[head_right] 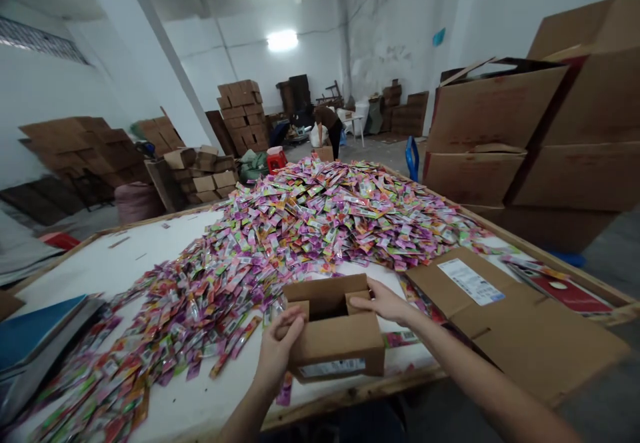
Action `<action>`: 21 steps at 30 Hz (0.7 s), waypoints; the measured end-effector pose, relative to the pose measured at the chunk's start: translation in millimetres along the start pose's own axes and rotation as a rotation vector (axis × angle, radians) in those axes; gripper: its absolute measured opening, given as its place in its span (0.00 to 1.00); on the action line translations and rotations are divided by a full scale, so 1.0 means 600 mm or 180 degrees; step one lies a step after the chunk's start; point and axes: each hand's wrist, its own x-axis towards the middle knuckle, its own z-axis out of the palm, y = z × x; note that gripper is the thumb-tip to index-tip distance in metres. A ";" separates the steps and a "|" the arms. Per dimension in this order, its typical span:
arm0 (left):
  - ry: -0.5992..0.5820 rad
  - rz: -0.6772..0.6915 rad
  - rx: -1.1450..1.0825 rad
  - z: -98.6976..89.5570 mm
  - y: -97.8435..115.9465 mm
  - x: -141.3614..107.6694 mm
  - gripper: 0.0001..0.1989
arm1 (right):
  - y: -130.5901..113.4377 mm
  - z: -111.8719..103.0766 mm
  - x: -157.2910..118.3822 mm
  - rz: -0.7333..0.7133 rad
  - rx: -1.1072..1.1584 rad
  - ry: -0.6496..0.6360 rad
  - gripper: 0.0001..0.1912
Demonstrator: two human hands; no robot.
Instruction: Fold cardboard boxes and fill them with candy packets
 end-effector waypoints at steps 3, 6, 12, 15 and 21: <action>0.0404 0.0541 0.0462 0.014 -0.012 0.009 0.31 | -0.019 -0.011 -0.032 -0.0384 0.0182 0.1006 0.28; 0.0603 0.1177 0.1380 0.017 -0.010 0.005 0.31 | -0.043 0.026 -0.085 -0.1265 -0.0427 0.1534 0.21; 0.0649 0.1055 0.3089 0.016 0.035 0.000 0.38 | -0.018 0.161 -0.134 -0.1673 -0.2836 0.0121 0.41; 0.0446 0.1070 0.3501 0.020 0.086 0.026 0.46 | -0.004 0.193 -0.122 -0.1493 -0.3342 0.0518 0.37; -0.0693 0.1333 0.2828 0.094 0.175 0.129 0.16 | -0.044 0.188 -0.118 -0.1006 -0.3482 0.0078 0.20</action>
